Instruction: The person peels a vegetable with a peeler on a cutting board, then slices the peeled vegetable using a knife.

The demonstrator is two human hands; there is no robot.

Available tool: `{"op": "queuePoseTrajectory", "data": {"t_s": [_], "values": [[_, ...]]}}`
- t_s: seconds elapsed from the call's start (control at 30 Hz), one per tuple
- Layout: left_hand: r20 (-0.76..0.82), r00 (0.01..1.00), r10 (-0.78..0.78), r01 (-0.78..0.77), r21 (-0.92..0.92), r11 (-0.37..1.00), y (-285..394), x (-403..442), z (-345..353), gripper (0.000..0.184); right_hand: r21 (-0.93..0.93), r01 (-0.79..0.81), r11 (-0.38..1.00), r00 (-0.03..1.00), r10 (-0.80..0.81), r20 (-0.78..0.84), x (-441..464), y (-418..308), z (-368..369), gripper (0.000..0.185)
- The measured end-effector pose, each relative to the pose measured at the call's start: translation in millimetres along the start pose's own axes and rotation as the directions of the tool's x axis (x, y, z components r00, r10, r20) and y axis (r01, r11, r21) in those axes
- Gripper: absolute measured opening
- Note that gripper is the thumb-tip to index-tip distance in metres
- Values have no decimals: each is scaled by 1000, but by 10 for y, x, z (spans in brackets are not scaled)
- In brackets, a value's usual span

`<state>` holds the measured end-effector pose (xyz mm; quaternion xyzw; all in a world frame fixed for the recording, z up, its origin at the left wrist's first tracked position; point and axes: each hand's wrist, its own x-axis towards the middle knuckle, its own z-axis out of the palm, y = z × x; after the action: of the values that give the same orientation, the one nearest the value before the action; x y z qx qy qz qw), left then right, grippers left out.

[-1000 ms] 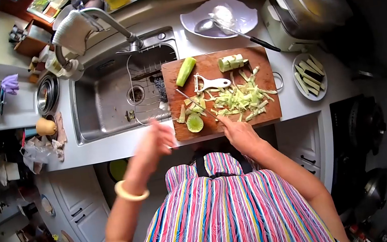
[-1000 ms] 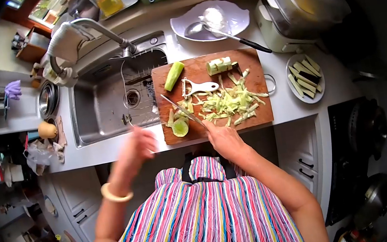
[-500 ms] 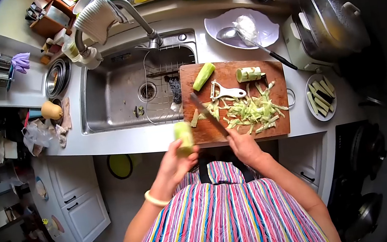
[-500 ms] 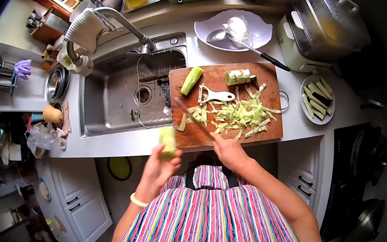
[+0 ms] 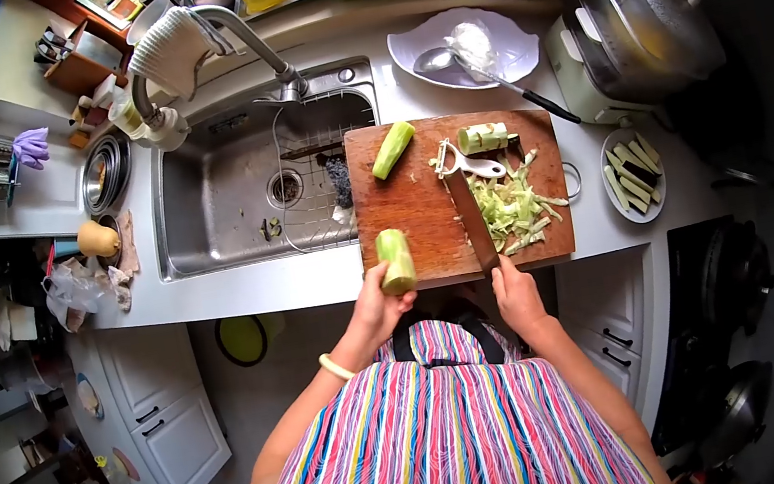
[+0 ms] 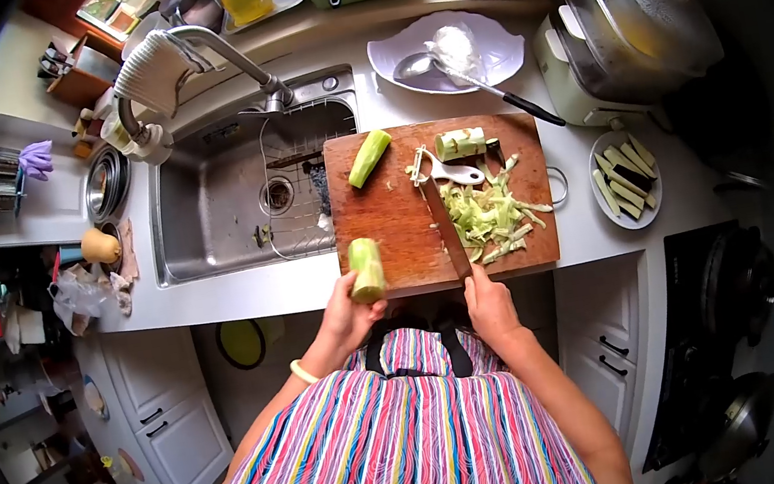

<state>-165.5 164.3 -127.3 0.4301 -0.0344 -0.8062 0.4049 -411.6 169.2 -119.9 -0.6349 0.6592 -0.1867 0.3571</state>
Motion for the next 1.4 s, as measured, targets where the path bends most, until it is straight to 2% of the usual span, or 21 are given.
{"op": "queuePoseTrajectory", "data": {"t_s": [0.13,0.23,0.33,0.37,0.43,0.63,0.73,0.93,1.1,1.17,1.27,1.4], "values": [[53,994,-100,106,-138,985,-55,303,165,39,-135,107,985,994,-103,39,10,-113,-87,30],[-4,987,-160,156,-187,970,-71,361,232,41,-164,185,969,983,-179,53,-5,-212,-89,35],[-47,984,-174,167,-122,978,-47,307,322,45,-192,257,947,966,-245,85,-58,-322,-132,40],[-113,984,-137,125,-107,986,-117,348,304,45,-189,280,941,959,-267,90,-79,-364,-150,40],[-84,990,-111,101,-113,988,-170,362,272,42,-254,382,888,924,-369,101,-111,-347,-132,46],[-160,986,-33,21,-76,997,-142,345,392,39,-333,463,822,882,-386,271,-176,-485,-316,49],[-189,982,-12,-4,-88,996,-155,365,422,39,-335,444,831,883,-342,323,-196,-488,-349,50],[-146,989,-26,6,-139,990,-171,406,366,39,-260,435,862,884,-354,305,30,-373,-168,49],[-125,991,-51,28,-177,984,-140,394,334,36,-293,445,846,879,-350,324,316,-311,31,42],[-176,982,-72,42,-168,985,-153,380,337,35,-288,407,867,887,-299,353,448,-293,82,38],[-191,980,-48,16,-169,986,-131,374,344,35,-279,436,855,887,-357,293,447,-313,98,35],[-188,982,-28,-1,-155,988,-156,356,379,33,-250,453,856,874,-369,317,129,-484,-168,46]]}}
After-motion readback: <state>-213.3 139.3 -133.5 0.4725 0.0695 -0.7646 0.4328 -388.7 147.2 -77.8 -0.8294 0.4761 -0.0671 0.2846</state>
